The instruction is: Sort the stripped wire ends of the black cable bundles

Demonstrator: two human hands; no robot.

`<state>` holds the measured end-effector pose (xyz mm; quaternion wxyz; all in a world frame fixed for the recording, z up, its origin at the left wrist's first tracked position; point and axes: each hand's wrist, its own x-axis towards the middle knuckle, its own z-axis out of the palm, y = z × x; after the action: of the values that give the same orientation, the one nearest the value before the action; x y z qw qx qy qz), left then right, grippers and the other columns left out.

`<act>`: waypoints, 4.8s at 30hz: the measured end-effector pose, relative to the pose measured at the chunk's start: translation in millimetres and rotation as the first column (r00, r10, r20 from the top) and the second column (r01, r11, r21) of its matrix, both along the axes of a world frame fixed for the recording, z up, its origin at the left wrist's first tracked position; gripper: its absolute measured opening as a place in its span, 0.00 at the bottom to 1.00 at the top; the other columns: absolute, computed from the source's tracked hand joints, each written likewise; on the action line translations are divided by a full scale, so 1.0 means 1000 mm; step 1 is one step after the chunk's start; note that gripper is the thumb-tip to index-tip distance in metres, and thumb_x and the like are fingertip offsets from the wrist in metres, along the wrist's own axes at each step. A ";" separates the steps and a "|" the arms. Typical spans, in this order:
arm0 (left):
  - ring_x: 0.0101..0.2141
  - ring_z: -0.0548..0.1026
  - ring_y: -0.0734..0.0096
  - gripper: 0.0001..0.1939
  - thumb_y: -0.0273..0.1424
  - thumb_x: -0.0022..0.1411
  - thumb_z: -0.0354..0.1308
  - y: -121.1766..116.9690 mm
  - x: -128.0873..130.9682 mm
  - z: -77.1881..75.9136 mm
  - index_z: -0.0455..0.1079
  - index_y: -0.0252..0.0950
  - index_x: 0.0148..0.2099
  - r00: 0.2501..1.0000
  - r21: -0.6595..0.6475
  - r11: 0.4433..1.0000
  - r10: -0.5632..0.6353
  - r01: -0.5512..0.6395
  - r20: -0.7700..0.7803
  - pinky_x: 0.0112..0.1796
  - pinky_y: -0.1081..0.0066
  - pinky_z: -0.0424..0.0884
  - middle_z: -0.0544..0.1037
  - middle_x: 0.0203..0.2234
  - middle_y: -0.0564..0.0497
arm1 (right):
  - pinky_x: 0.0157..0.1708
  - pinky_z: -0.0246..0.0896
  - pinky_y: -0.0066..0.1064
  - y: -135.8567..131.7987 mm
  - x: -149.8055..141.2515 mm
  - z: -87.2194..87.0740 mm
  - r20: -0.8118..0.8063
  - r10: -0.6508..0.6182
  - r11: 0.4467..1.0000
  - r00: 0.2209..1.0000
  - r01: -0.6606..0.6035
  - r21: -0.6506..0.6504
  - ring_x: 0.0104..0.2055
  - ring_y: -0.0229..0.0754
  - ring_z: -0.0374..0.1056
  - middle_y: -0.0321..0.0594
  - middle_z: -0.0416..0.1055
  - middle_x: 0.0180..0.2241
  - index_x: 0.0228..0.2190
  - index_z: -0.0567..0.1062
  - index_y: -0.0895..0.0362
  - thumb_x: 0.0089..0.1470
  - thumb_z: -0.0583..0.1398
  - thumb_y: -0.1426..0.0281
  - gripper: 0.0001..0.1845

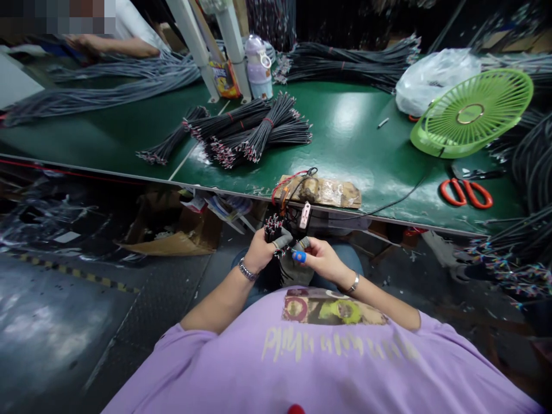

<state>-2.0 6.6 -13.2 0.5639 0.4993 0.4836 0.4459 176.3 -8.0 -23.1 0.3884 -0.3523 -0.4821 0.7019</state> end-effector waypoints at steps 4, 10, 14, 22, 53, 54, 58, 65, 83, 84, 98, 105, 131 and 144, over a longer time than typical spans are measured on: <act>0.24 0.73 0.72 0.14 0.34 0.43 0.68 0.000 -0.003 -0.001 0.73 0.32 0.31 0.999 -0.057 0.997 -0.045 0.045 0.005 0.29 0.72 0.70 0.75 0.23 0.52 | 0.24 0.58 0.26 0.003 0.003 0.004 0.001 0.008 1.000 1.000 -0.008 -0.006 0.21 0.32 0.61 0.34 0.68 0.20 0.25 0.73 0.59 0.46 0.65 0.61 0.14; 0.30 0.74 0.69 0.18 0.30 0.40 0.70 -0.002 0.004 0.002 0.74 0.31 0.36 0.981 -0.043 0.980 -0.192 0.193 0.022 0.34 0.70 0.71 0.78 0.28 0.50 | 0.27 0.58 0.26 0.020 -0.006 0.004 0.066 -0.157 0.981 0.985 0.148 0.128 0.24 0.33 0.60 0.32 0.68 0.24 0.29 0.73 0.57 0.41 0.68 0.66 0.13; 0.31 0.75 0.69 0.21 0.28 0.39 0.70 -0.001 0.006 0.002 0.74 0.30 0.39 0.983 -0.029 0.983 -0.180 0.180 -0.028 0.36 0.70 0.71 0.79 0.30 0.50 | 0.26 0.57 0.26 0.024 -0.012 0.000 0.073 -0.133 0.985 0.988 0.124 0.121 0.23 0.33 0.58 0.30 0.66 0.22 0.29 0.73 0.57 0.39 0.69 0.68 0.13; 0.26 0.75 0.71 0.15 0.34 0.44 0.68 -0.006 0.003 -0.005 0.73 0.32 0.34 0.990 -0.095 0.986 -0.137 0.140 0.037 0.31 0.69 0.73 0.78 0.26 0.51 | 0.26 0.62 0.27 0.021 -0.003 0.002 -0.066 -0.136 0.991 0.989 0.135 -0.020 0.24 0.35 0.64 0.33 0.70 0.22 0.25 0.74 0.57 0.39 0.69 0.64 0.12; 0.29 0.75 0.69 0.09 0.33 0.49 0.65 -0.010 0.007 0.010 0.76 0.32 0.32 0.991 0.050 0.998 -0.028 0.035 -0.129 0.34 0.71 0.71 0.79 0.28 0.49 | 0.26 0.71 0.26 0.018 0.007 -0.012 -0.412 -0.110 0.892 0.904 -0.093 -0.443 0.23 0.33 0.71 0.40 0.77 0.28 0.30 0.73 0.60 0.40 0.70 0.69 0.14; 0.29 0.75 0.69 0.09 0.33 0.49 0.65 -0.010 0.007 0.010 0.76 0.32 0.32 0.992 0.045 0.998 -0.029 0.035 -0.123 0.34 0.70 0.71 0.79 0.28 0.49 | 0.26 0.71 0.26 0.018 0.007 -0.011 -0.405 -0.108 0.893 0.908 -0.090 -0.440 0.23 0.33 0.71 0.40 0.77 0.28 0.29 0.73 0.60 0.39 0.70 0.70 0.14; 0.28 0.75 0.69 0.10 0.33 0.48 0.66 -0.011 0.007 0.010 0.75 0.32 0.32 0.994 0.024 0.999 -0.038 0.041 -0.105 0.34 0.70 0.72 0.79 0.27 0.49 | 0.27 0.70 0.26 0.017 0.006 -0.009 -0.318 -0.111 0.931 0.942 -0.014 -0.365 0.23 0.33 0.71 0.39 0.77 0.27 0.30 0.75 0.60 0.39 0.70 0.70 0.13; 0.32 0.76 0.69 0.14 0.30 0.46 0.66 -0.010 0.005 0.008 0.73 0.33 0.37 0.987 0.099 0.992 0.095 -0.082 -0.130 0.38 0.70 0.72 0.79 0.31 0.49 | 0.29 0.68 0.26 0.017 0.009 0.000 -0.067 -0.093 0.995 0.993 0.090 -0.054 0.25 0.34 0.71 0.36 0.76 0.24 0.30 0.77 0.59 0.41 0.68 0.68 0.12; 0.27 0.74 0.72 0.11 0.27 0.41 0.70 0.009 -0.002 0.028 0.73 0.32 0.29 0.983 0.046 0.994 0.089 -0.097 0.161 0.31 0.72 0.70 0.77 0.24 0.53 | 0.21 0.59 0.24 0.053 0.001 0.015 -0.224 -0.055 0.968 0.973 -0.003 -0.252 0.19 0.29 0.58 0.34 0.71 0.24 0.27 0.71 0.58 0.44 0.65 0.54 0.20; 0.27 0.73 0.72 0.11 0.27 0.40 0.70 0.011 -0.001 0.030 0.73 0.32 0.29 0.982 0.049 0.993 0.099 -0.108 0.162 0.31 0.72 0.70 0.77 0.24 0.53 | 0.19 0.56 0.23 0.053 0.000 0.015 -0.155 -0.121 0.981 0.980 0.095 -0.166 0.18 0.28 0.56 0.33 0.69 0.21 0.25 0.71 0.59 0.43 0.65 0.54 0.20; 0.24 0.72 0.74 0.11 0.27 0.40 0.70 0.021 0.008 0.021 0.72 0.32 0.28 0.986 0.034 0.998 0.051 -0.057 0.158 0.28 0.72 0.69 0.76 0.23 0.53 | 0.22 0.60 0.23 0.062 -0.018 0.008 -0.347 -0.292 0.901 0.891 0.133 -0.414 0.20 0.30 0.60 0.34 0.69 0.20 0.27 0.74 0.60 0.48 0.62 0.53 0.21; 0.24 0.73 0.72 0.13 0.28 0.38 0.70 0.021 0.011 0.021 0.72 0.32 0.28 0.985 0.013 0.997 0.074 -0.077 0.158 0.28 0.71 0.70 0.76 0.23 0.53 | 0.22 0.62 0.25 0.059 -0.019 0.004 -0.360 -0.302 0.880 0.883 0.113 -0.462 0.23 0.33 0.66 0.37 0.72 0.23 0.29 0.74 0.59 0.52 0.59 0.52 0.22; 0.19 0.71 0.74 0.13 0.28 0.37 0.68 0.012 0.001 -0.012 0.73 0.30 0.29 0.960 -0.240 0.958 0.204 -0.155 0.193 0.19 0.74 0.68 0.76 0.20 0.52 | 0.30 0.69 0.25 0.031 -0.003 -0.005 -0.461 -0.097 0.832 0.882 -0.182 -0.524 0.32 0.35 0.71 0.49 0.74 0.45 0.39 0.73 0.61 0.64 0.43 0.57 0.26; 0.20 0.72 0.74 0.13 0.29 0.37 0.68 0.010 0.001 -0.011 0.73 0.32 0.29 0.962 -0.246 0.959 0.193 -0.143 0.192 0.19 0.75 0.69 0.76 0.21 0.52 | 0.30 0.69 0.25 0.030 0.000 -0.013 -0.481 -0.090 0.838 0.872 -0.195 -0.510 0.32 0.34 0.72 0.49 0.73 0.47 0.41 0.73 0.60 0.63 0.44 0.57 0.25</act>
<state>-0.9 16.9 -24.6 0.6265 0.3365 0.5094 0.4845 176.2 21.5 -36.3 0.3610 -0.2458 -0.1596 0.8853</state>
